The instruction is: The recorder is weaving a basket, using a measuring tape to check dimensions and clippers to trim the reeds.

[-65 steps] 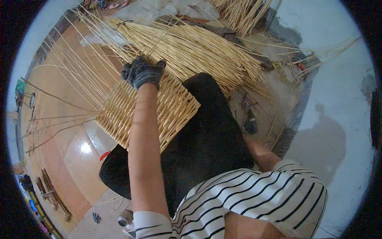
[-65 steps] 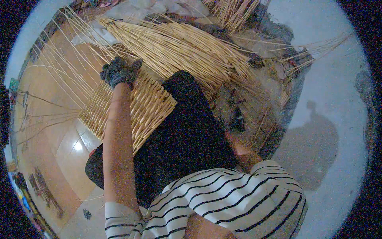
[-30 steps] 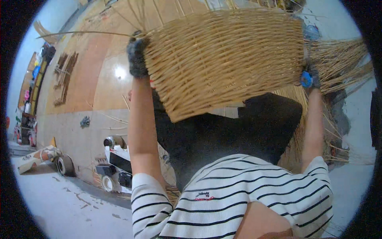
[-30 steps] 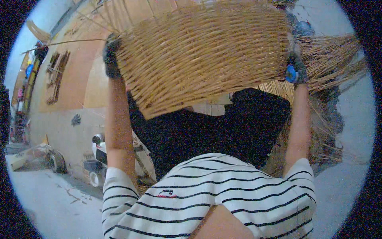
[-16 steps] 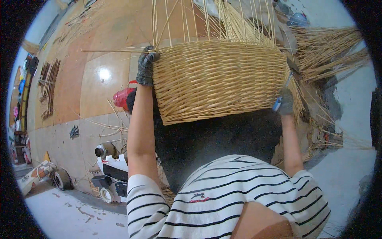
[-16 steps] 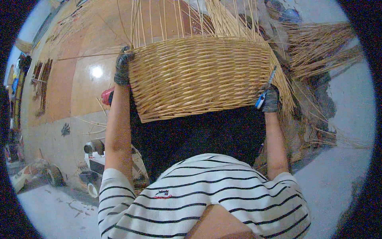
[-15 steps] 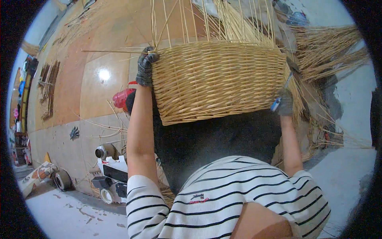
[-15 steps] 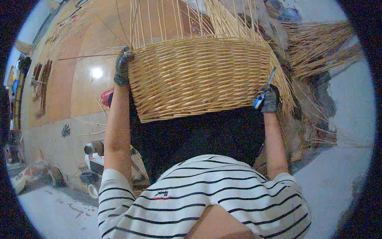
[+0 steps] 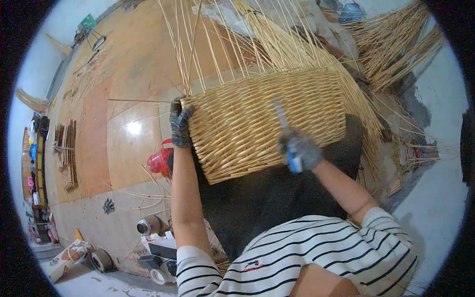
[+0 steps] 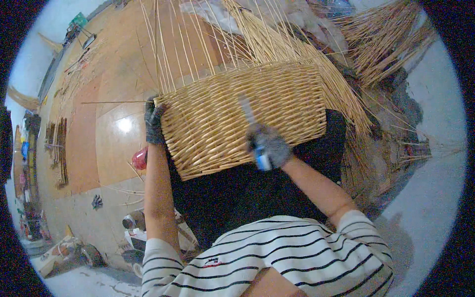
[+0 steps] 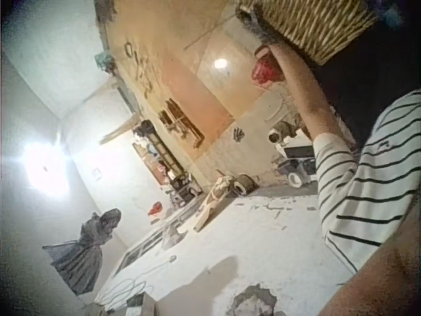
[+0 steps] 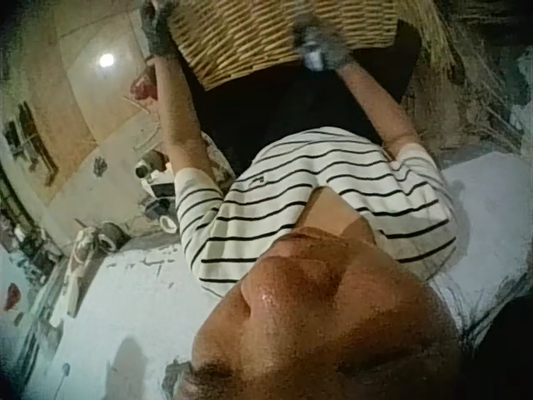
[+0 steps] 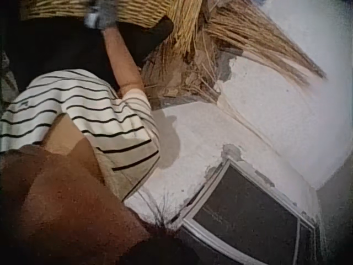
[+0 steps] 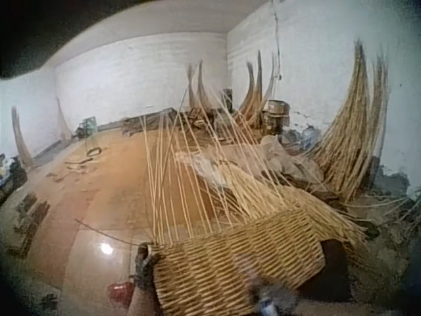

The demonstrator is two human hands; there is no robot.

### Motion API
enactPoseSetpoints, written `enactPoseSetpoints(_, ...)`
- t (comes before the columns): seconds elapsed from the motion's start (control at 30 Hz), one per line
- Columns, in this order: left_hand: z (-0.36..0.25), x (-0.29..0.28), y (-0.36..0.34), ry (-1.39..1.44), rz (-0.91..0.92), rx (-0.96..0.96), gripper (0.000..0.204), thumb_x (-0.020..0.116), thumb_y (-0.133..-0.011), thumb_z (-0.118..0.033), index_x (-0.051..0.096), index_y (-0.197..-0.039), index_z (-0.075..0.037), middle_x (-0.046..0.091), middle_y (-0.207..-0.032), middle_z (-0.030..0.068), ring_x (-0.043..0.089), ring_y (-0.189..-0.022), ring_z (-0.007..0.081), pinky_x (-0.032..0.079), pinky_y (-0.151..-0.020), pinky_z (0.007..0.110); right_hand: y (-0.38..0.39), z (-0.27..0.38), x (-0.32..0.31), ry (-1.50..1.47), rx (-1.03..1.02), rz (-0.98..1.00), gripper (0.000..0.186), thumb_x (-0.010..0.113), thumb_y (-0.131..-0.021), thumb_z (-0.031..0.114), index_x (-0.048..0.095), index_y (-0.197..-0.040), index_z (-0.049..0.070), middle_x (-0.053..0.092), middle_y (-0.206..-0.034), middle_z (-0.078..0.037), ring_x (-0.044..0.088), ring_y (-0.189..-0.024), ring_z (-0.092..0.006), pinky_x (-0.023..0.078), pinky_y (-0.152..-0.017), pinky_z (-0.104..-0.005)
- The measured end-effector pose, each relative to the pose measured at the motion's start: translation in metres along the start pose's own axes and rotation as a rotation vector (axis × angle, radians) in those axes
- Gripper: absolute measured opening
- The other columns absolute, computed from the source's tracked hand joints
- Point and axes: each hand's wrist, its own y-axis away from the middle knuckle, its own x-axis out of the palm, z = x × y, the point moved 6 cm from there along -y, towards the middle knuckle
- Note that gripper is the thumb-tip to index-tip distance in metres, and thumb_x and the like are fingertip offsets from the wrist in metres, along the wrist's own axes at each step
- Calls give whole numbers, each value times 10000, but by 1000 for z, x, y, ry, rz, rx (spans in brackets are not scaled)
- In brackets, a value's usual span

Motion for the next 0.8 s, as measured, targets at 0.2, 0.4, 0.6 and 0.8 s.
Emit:
enactPoseSetpoints(0.2, -4, -5, 0, -165, 7, 84, 302, 589, -779, -87, 533, -1074, -56, 550, -946, 26, 508, -833, 115, 433, -746, 242, -94, -49, 127, -129, 140, 376, 221, 618, -802, 235, 531, -915, 66, 597, -818, -92, 597, -676, -172, 518, -526, -285)
enactPoseSetpoints(0.4, 5, -11, 0, -184, -35, 105, 254, 548, -849, -112, 544, -1095, -48, 557, -955, 4, 490, -877, 85, 406, -772, 221, -118, -93, 148, -101, 486, 281, 262, 520, -864, 316, 550, -823, 59, 600, -724, -97, 568, -511, -185, 489, -448, -287)
enactPoseSetpoints(0.6, -1, -9, -16, -361, -99, 198, 217, 518, -875, -133, 557, -1070, -47, 567, -947, 3, 498, -873, 80, 419, -785, 237, -10, -158, 122, -170, 355, 173, 283, 513, -871, 299, 574, -815, 29, 615, -746, -109, 583, -529, -195, 495, -469, -316)
enactPoseSetpoints(0.8, 2, 4, -28, -245, -70, 153, 206, 517, -878, -145, 558, -1053, -45, 578, -948, 16, 516, -851, 85, 430, -780, 233, -11, -183, 98, 75, 247, 116, 214, 474, -895, 220, 497, -1020, 48, 627, -793, -130, 595, -576, -210, 491, -497, -310)
